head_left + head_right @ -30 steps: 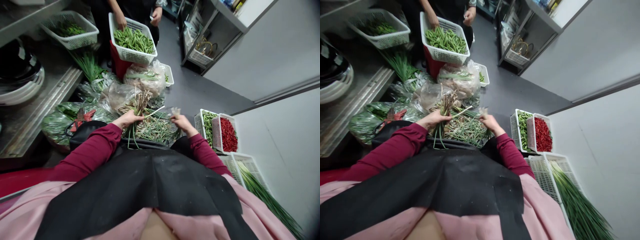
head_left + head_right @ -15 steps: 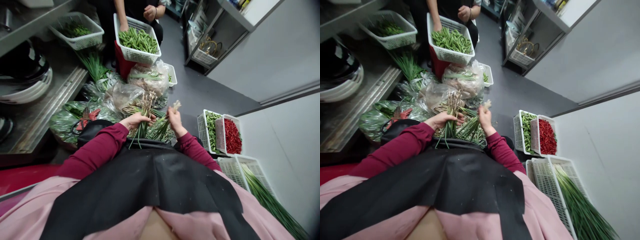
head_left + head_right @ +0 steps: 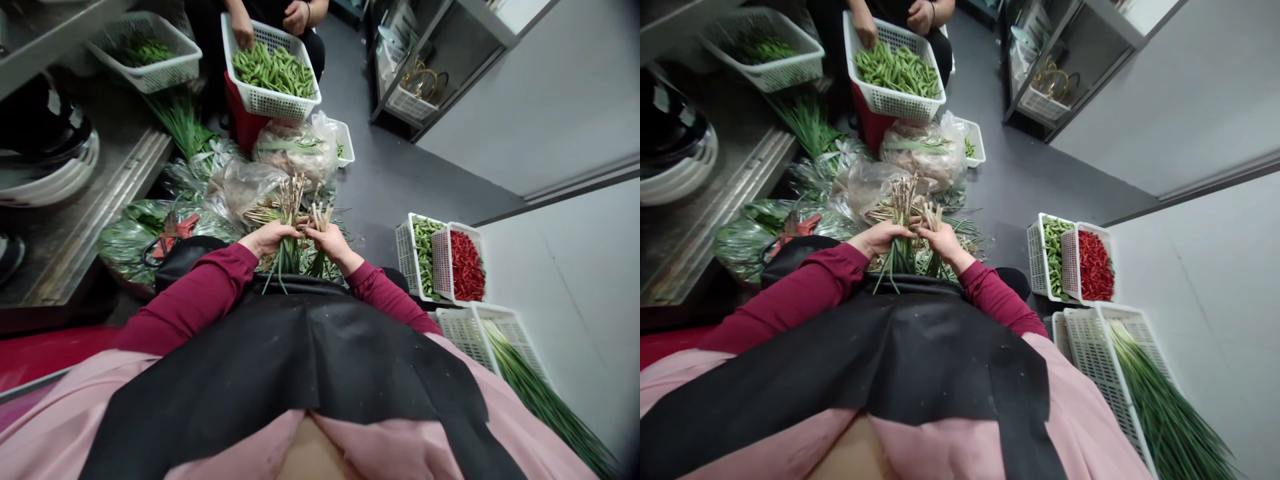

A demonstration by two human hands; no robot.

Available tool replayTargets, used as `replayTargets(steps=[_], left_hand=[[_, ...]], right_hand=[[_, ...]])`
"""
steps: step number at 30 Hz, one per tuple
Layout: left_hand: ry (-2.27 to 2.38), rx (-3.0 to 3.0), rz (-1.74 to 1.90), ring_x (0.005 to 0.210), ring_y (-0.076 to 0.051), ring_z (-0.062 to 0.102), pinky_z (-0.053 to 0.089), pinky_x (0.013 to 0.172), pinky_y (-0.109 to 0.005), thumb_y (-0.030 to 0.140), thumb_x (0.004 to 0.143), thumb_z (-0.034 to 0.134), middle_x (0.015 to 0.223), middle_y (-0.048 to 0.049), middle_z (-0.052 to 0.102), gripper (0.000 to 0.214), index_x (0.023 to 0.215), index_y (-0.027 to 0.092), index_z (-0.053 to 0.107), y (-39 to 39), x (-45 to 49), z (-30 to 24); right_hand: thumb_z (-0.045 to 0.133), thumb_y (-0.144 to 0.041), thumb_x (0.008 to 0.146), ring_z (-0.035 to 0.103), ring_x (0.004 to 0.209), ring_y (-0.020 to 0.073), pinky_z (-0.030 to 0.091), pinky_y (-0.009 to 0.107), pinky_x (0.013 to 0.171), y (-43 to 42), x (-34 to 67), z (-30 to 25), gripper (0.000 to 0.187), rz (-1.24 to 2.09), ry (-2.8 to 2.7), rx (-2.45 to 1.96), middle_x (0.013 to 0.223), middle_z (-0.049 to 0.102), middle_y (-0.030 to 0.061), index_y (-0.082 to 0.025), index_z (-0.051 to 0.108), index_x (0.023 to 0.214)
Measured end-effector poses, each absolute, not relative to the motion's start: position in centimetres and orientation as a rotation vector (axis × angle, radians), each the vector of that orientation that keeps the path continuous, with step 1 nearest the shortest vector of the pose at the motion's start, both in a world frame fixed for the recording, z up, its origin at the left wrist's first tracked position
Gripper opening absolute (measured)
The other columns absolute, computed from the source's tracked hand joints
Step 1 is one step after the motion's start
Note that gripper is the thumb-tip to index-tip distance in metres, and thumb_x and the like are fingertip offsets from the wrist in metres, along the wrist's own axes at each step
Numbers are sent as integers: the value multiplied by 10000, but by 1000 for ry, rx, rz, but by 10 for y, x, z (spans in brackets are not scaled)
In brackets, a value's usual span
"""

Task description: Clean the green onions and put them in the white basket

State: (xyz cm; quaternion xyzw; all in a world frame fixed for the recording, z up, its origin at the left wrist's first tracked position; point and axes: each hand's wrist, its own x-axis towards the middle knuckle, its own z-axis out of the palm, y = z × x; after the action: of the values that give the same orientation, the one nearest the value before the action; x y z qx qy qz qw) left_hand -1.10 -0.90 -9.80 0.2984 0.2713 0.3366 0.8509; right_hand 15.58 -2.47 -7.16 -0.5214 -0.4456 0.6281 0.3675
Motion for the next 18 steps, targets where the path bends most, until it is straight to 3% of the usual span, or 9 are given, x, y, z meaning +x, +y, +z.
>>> replayTargets(steps=[4, 10, 18], left_hand=[[673, 680, 743, 737, -194, 675, 559, 710, -336, 120, 624, 719, 790, -83, 711, 264, 886, 104, 692, -10, -12, -97], [768, 893, 810, 605, -108, 567, 459, 612, -236, 204, 604, 803, 658, -4, 622, 217, 727, 113, 648, -18, -5, -94], [693, 843, 718, 543, -127, 579, 469, 565, -263, 275, 606, 799, 612, 10, 597, 290, 753, 132, 594, -18, -8, -89]], right_hand=[[813, -422, 603, 270, 374, 31, 218, 210, 371, -22, 170, -75, 399, 1672, -951, -1342, 471, 412, -98, -168, 539, 743], [804, -445, 600, 291, 371, 31, 228, 221, 366, -26, 166, -81, 417, 1646, -935, -1371, 576, 551, -57, -178, 520, 750], [750, -494, 662, 310, 419, 47, 244, 226, 392, -25, 170, -85, 390, 1531, -1143, -1433, 567, 536, -43, -177, 526, 703]])
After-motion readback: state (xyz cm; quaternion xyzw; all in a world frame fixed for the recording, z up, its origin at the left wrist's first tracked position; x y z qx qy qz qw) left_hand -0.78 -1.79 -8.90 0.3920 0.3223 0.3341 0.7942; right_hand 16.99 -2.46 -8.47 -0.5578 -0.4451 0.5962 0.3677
